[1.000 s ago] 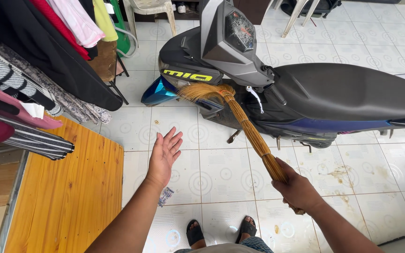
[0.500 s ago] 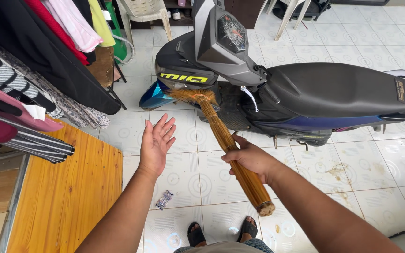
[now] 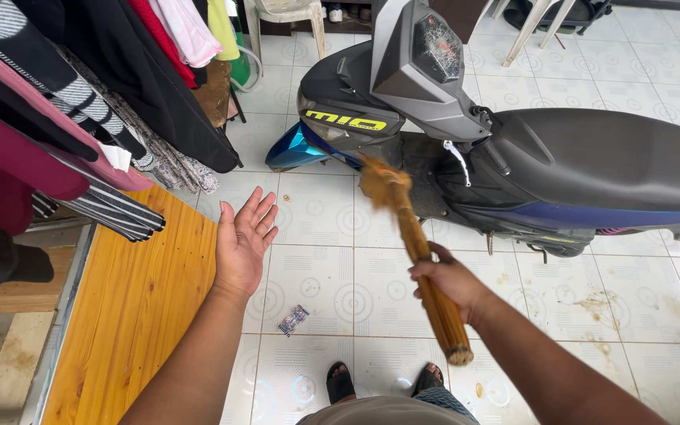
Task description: Cleaning a motorcycle using a broom.
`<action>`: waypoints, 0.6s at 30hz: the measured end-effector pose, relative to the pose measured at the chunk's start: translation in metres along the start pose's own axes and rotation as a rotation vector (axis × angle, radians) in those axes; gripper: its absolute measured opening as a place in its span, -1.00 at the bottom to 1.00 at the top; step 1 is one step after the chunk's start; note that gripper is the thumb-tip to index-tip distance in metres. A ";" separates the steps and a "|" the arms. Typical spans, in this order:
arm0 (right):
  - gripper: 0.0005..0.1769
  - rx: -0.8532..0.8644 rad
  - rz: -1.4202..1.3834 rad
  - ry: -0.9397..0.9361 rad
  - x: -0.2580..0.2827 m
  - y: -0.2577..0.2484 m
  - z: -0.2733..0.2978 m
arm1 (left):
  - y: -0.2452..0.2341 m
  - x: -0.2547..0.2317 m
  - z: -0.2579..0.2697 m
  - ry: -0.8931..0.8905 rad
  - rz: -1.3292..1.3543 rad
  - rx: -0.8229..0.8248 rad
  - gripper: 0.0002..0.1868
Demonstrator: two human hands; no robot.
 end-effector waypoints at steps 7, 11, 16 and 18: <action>0.05 0.277 0.345 -0.201 0.044 0.107 0.063 | -0.012 0.009 0.011 -0.001 0.037 -0.034 -0.02; 0.08 0.079 0.627 -0.337 0.074 0.087 0.038 | -0.028 0.005 0.028 0.004 0.034 -0.082 -0.02; 0.07 -0.072 0.864 -0.208 0.054 0.045 -0.006 | -0.059 0.011 0.052 -0.024 0.023 -0.145 -0.02; 0.07 -0.019 0.915 -0.123 0.052 0.053 0.005 | -0.071 0.015 0.057 -0.045 0.018 -0.191 -0.03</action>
Point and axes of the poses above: each hand's wrist, its own z-axis away from the middle knuckle, its own y-axis out of the palm, x = y × z, the point moved 10 cm from there along -z, towards the middle knuckle, and after that the axes turned 2 degrees about z, right-handed, at the moved point
